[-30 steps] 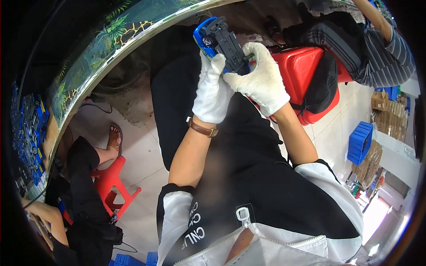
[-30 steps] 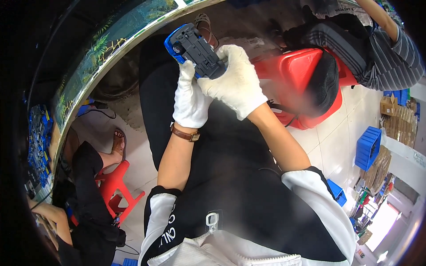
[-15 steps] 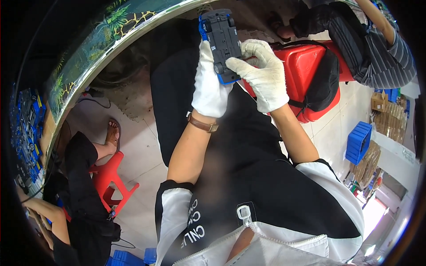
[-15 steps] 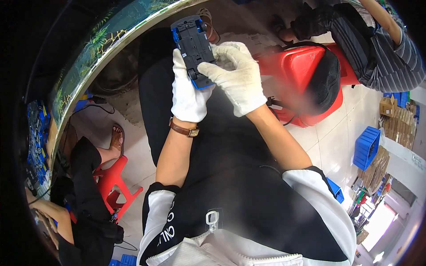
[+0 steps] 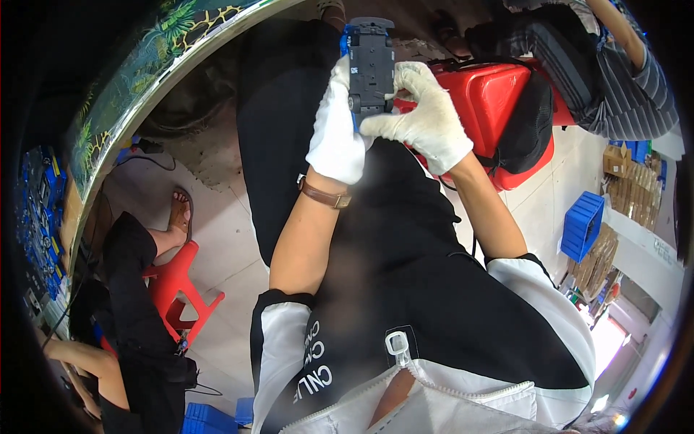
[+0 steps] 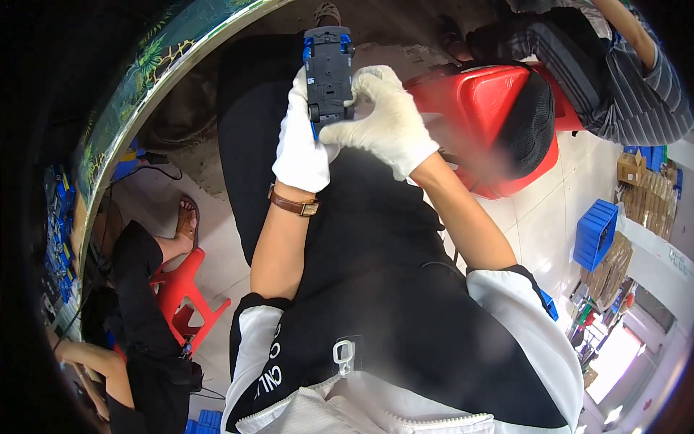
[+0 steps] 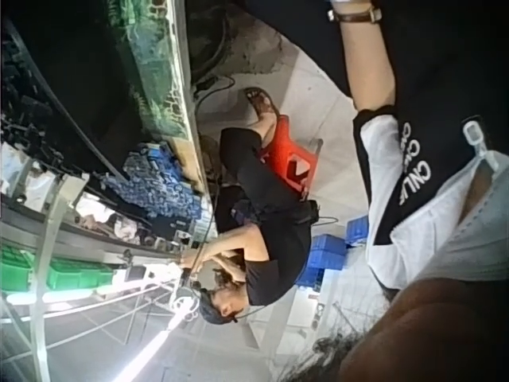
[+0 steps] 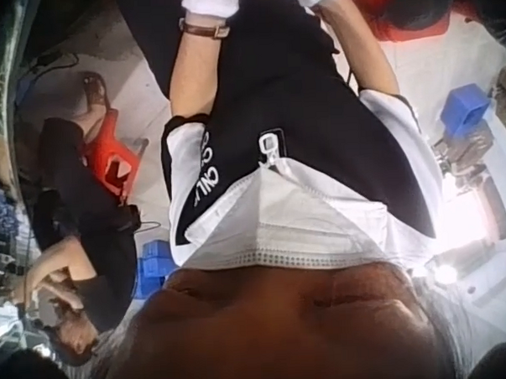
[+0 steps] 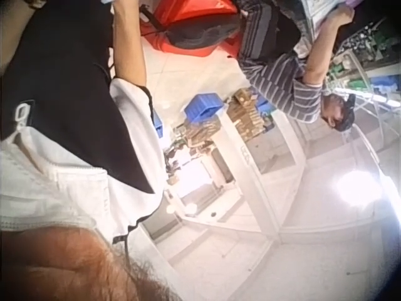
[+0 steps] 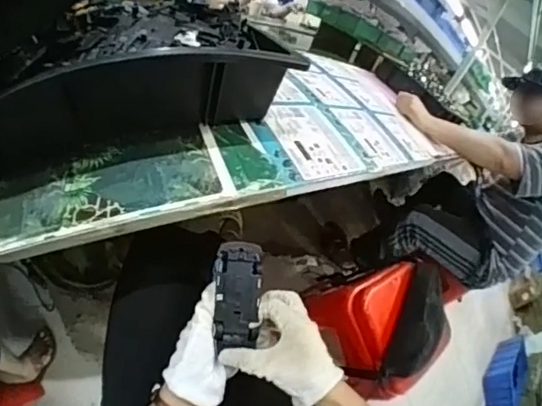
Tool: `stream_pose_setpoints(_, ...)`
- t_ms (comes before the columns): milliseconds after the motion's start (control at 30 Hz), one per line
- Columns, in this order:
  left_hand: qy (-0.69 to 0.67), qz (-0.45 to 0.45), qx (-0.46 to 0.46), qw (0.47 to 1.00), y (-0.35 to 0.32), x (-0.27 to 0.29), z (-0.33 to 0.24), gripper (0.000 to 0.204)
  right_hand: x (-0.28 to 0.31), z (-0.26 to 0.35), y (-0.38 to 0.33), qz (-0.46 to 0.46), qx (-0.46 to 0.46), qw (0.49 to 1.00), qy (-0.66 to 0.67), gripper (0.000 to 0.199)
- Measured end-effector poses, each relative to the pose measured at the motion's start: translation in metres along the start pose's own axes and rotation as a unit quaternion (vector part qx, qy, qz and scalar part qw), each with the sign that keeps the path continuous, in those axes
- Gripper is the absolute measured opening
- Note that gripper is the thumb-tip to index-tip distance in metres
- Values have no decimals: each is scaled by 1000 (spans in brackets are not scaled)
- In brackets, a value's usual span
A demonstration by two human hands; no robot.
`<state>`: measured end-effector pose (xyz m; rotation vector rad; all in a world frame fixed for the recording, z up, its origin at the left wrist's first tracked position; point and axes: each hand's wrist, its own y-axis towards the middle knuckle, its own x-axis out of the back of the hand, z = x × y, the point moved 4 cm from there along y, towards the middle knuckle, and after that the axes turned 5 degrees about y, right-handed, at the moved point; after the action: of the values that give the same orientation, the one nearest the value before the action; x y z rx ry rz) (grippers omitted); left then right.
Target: The person assembles toy cars by taking plastic chassis pieces from a tray and snapping them onto toy car bodies by hand.
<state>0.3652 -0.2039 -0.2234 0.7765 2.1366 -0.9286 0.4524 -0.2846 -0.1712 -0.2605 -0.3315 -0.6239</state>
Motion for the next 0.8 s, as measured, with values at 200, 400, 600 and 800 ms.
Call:
stream_pose_setpoints(200,-25,-56,65,996,3,-8,-8,38,2,-12,-4,36,-23,983,177,43)
stream_pose_setpoints(400,52,16,25,998,-1,1,2,43,3,-19,-3,62,-83,978,181,38)
stream_pose_setpoints(600,117,-6,78,990,-7,-9,-2,43,7,-29,-2,72,-103,962,242,27)
stream_pose_setpoints(800,73,13,47,996,-4,0,0,41,0,-30,-6,47,-152,955,249,22)
